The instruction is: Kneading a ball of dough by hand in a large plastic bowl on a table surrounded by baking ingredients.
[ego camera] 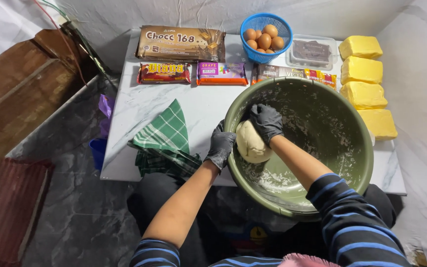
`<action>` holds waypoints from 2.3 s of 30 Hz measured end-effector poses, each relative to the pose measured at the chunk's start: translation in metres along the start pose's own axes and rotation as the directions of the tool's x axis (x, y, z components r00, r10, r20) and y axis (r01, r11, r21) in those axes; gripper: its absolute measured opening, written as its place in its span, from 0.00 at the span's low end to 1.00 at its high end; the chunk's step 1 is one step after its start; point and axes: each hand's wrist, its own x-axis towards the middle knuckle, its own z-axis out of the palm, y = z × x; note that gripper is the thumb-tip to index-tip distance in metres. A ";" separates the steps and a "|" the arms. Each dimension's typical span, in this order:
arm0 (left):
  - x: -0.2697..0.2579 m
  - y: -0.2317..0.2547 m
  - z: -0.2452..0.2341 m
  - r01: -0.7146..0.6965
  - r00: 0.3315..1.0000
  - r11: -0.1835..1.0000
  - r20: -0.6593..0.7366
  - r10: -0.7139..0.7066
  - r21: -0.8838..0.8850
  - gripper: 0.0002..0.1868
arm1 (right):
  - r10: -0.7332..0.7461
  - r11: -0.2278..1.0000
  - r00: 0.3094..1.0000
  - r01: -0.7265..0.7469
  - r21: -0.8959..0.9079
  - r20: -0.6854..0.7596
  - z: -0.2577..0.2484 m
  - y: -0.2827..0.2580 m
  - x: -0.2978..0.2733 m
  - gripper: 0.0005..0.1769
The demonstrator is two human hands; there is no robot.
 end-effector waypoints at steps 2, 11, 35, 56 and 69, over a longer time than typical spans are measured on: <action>-0.039 0.066 -0.020 0.006 1.000 1.000 -0.007 -0.006 0.029 0.31 | -0.188 0.981 0.977 0.183 -0.059 -0.097 -0.028 -0.027 -0.034 0.19; -0.014 0.011 -0.011 0.014 0.999 0.992 -0.041 -0.009 0.126 0.32 | -0.572 0.807 0.820 0.562 -0.180 -0.004 -0.073 -0.012 -0.134 0.11; -0.041 0.045 -0.027 -0.698 0.694 0.658 0.043 0.718 0.284 0.10 | -0.910 0.413 0.414 0.910 -0.023 0.016 -0.023 -0.014 -0.070 0.11; -0.028 0.035 -0.026 0.005 1.000 0.993 0.012 -0.006 0.117 0.30 | -0.012 0.980 0.997 0.026 -0.198 0.072 -0.051 0.028 -0.023 0.23; 0.014 0.001 -0.010 -0.006 0.999 0.990 0.039 0.001 0.144 0.32 | 0.020 0.977 0.957 0.042 -0.208 0.288 -0.150 0.045 -0.039 0.22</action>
